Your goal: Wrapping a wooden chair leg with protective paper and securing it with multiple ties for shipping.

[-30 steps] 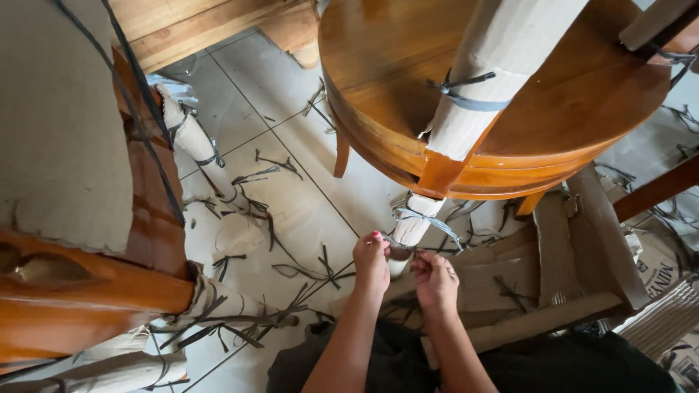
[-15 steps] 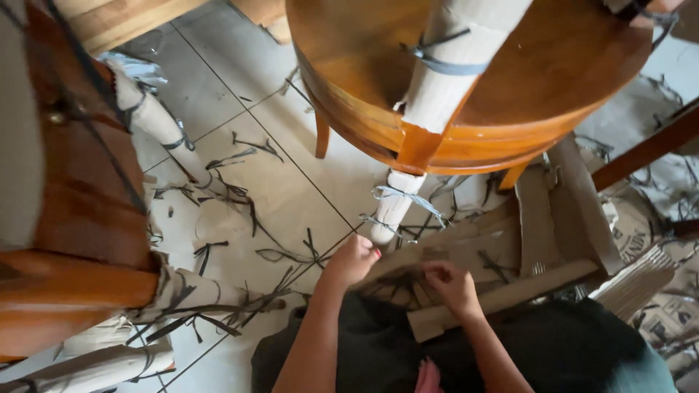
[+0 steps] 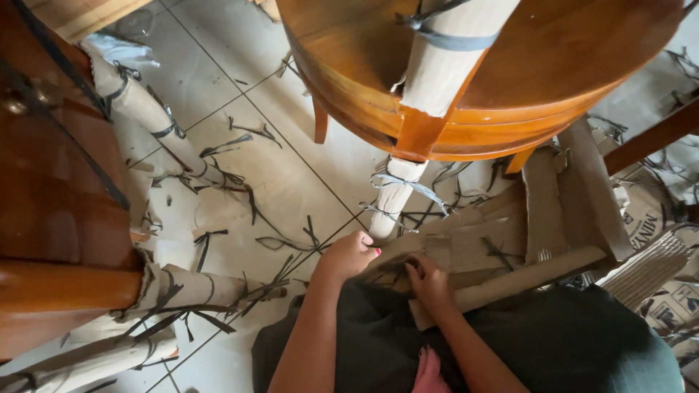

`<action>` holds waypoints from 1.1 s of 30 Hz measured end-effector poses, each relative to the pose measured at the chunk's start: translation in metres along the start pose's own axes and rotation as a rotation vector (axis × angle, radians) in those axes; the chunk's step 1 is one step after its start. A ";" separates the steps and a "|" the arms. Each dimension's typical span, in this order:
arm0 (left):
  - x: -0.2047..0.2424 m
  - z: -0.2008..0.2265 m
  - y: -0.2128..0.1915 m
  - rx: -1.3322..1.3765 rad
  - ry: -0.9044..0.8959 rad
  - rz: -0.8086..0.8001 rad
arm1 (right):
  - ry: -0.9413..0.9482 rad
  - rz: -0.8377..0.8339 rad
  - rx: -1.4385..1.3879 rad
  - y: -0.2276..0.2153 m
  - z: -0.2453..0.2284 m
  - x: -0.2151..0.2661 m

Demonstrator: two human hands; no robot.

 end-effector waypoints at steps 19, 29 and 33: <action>0.002 -0.003 0.009 0.012 0.019 -0.052 | 0.130 -0.043 -0.058 -0.011 0.049 0.007; 0.045 0.047 0.045 0.303 0.321 -0.124 | 0.247 -0.124 -0.442 -0.109 -0.060 -0.018; 0.037 0.049 0.046 0.482 0.504 0.203 | 0.196 -0.076 -0.449 -0.124 -0.065 -0.011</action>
Point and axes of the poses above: each hand's wrist, its own x-axis away from the middle knuckle, its own y-axis out of the palm, z = x × y, the point moved 6 cm from there along -x, towards the middle knuckle, and after that the axes turned 12 degrees about -y, right-handed, at the moved point
